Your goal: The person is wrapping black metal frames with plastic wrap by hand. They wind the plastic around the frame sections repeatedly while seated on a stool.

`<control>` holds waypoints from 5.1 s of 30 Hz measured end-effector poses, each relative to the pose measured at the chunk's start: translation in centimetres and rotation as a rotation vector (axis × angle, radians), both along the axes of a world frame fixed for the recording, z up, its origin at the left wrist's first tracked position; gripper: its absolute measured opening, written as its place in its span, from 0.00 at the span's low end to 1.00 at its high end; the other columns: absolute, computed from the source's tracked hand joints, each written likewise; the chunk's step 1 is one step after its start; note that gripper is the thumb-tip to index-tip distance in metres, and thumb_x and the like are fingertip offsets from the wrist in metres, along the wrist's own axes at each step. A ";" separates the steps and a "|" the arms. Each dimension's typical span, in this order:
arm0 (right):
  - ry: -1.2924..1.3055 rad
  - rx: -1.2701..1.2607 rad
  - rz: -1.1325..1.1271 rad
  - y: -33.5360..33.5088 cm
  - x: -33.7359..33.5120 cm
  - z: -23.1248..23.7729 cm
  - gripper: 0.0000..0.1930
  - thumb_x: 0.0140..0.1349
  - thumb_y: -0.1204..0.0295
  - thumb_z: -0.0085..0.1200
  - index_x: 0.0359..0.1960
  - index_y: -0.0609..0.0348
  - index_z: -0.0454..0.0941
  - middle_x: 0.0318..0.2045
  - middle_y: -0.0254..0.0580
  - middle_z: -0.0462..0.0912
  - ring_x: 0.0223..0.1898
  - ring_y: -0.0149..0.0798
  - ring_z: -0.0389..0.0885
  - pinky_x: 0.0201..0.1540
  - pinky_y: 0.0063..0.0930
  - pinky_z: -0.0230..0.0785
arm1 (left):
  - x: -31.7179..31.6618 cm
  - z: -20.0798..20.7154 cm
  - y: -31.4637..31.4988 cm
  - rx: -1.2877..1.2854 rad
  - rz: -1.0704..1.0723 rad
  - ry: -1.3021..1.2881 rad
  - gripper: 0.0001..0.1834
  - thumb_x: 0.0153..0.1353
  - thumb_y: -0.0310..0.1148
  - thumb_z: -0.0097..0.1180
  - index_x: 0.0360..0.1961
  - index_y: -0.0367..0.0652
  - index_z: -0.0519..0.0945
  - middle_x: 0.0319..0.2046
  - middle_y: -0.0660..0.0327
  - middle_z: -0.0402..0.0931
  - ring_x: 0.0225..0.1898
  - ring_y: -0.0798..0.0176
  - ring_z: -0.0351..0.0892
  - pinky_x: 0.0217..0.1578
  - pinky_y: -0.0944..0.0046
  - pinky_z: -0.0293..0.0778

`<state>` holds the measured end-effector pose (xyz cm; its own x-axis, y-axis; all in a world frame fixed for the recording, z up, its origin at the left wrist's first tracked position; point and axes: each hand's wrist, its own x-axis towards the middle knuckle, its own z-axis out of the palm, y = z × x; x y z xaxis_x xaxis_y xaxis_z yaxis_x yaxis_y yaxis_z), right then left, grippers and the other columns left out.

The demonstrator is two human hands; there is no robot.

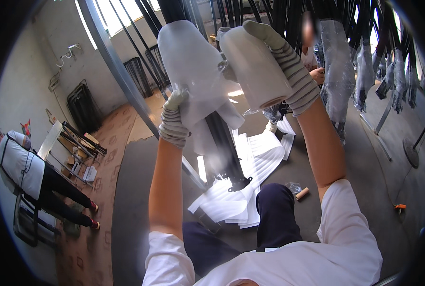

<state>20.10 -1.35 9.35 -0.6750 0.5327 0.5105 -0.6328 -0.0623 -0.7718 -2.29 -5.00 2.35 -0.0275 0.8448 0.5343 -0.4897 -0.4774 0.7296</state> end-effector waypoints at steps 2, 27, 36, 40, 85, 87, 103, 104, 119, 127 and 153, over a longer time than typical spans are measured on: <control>-0.046 0.092 -0.063 1.1 -0.3 0.3 0.26 0.50 0.55 0.53 0.39 0.69 0.70 0.31 0.51 0.76 0.32 0.43 0.78 0.39 0.30 0.74 | 0.0 0.5 -0.4 -0.015 -0.083 0.011 0.31 0.42 0.38 0.60 0.47 0.35 0.66 0.39 0.55 0.70 0.40 0.58 0.72 0.44 0.62 0.70; -0.106 -0.088 0.071 3.3 -4.5 -0.7 0.26 0.46 0.51 0.55 0.38 0.62 0.73 0.28 0.41 0.77 0.24 0.34 0.78 0.24 0.24 0.75 | 0.3 4.9 -4.2 0.307 0.382 0.226 0.30 0.57 0.54 0.42 0.50 0.37 0.64 0.44 0.54 0.68 0.49 0.62 0.66 0.51 0.65 0.62; -0.072 -0.132 -0.060 4.6 -4.8 -1.8 0.28 0.42 0.48 0.55 0.36 0.61 0.73 0.27 0.44 0.77 0.23 0.37 0.77 0.23 0.34 0.73 | 3.5 5.6 -4.3 0.213 0.390 0.495 0.24 0.42 0.31 0.64 0.42 0.47 0.69 0.35 0.59 0.71 0.37 0.68 0.72 0.43 0.74 0.72; -0.012 -0.116 -0.177 4.4 -4.8 -2.2 0.31 0.41 0.48 0.55 0.37 0.64 0.72 0.26 0.47 0.76 0.24 0.37 0.77 0.22 0.33 0.74 | 3.9 5.8 -4.4 0.303 0.681 1.107 0.23 0.48 0.42 0.58 0.48 0.56 0.70 0.45 0.59 0.66 0.47 0.59 0.66 0.51 0.62 0.64; 0.329 0.278 -0.285 5.5 -4.4 -6.1 0.24 0.44 0.69 0.60 0.44 0.59 0.67 0.40 0.41 0.74 0.43 0.35 0.74 0.47 0.27 0.69 | 5.1 7.0 -0.9 0.002 1.294 1.355 0.16 0.49 0.41 0.53 0.38 0.47 0.77 0.47 0.50 0.64 0.44 0.52 0.70 0.48 0.62 0.66; 0.500 -0.043 0.229 6.5 -3.2 -5.3 0.22 0.46 0.71 0.59 0.43 0.62 0.67 0.40 0.43 0.74 0.44 0.37 0.74 0.48 0.28 0.70 | 5.7 7.1 -1.3 -0.011 1.307 1.350 0.15 0.49 0.41 0.54 0.37 0.48 0.78 0.47 0.50 0.64 0.44 0.52 0.70 0.47 0.62 0.67; 0.408 -0.087 0.512 10.0 -8.4 -3.1 0.15 0.49 0.68 0.54 0.36 0.64 0.71 0.31 0.41 0.77 0.33 0.35 0.78 0.33 0.25 0.76 | 5.4 6.1 0.4 0.270 0.594 0.291 0.14 0.50 0.32 0.57 0.36 0.37 0.72 0.32 0.63 0.72 0.33 0.72 0.71 0.34 0.73 0.70; 0.415 -0.085 0.491 10.1 -8.5 -3.3 0.15 0.49 0.67 0.54 0.36 0.64 0.71 0.31 0.40 0.77 0.32 0.35 0.78 0.33 0.25 0.76 | 5.2 6.0 0.7 0.306 0.626 0.313 0.14 0.50 0.33 0.57 0.36 0.37 0.72 0.31 0.63 0.72 0.32 0.71 0.71 0.34 0.73 0.70; 0.522 -0.096 0.200 6.5 -8.5 -4.4 0.22 0.48 0.66 0.56 0.42 0.65 0.68 0.35 0.42 0.75 0.38 0.34 0.75 0.40 0.26 0.72 | 6.3 5.9 1.7 0.261 1.032 0.294 0.17 0.57 0.45 0.45 0.37 0.43 0.74 0.32 0.62 0.71 0.32 0.68 0.69 0.35 0.68 0.68; 0.385 -0.019 0.233 8.6 -7.9 -3.1 0.21 0.48 0.63 0.54 0.41 0.64 0.69 0.37 0.44 0.74 0.35 0.37 0.76 0.37 0.29 0.73 | 3.4 5.0 4.1 0.462 1.337 0.476 0.18 0.57 0.46 0.45 0.40 0.43 0.73 0.32 0.60 0.71 0.32 0.67 0.69 0.35 0.68 0.68; 0.570 -0.367 0.227 10.6 -10.9 -5.7 0.19 0.52 0.59 0.53 0.42 0.57 0.69 0.36 0.42 0.73 0.37 0.38 0.73 0.43 0.33 0.69 | 5.1 8.3 3.9 0.015 1.208 0.006 0.16 0.59 0.41 0.38 0.34 0.40 0.72 0.22 0.63 0.67 0.19 0.70 0.64 0.21 0.73 0.64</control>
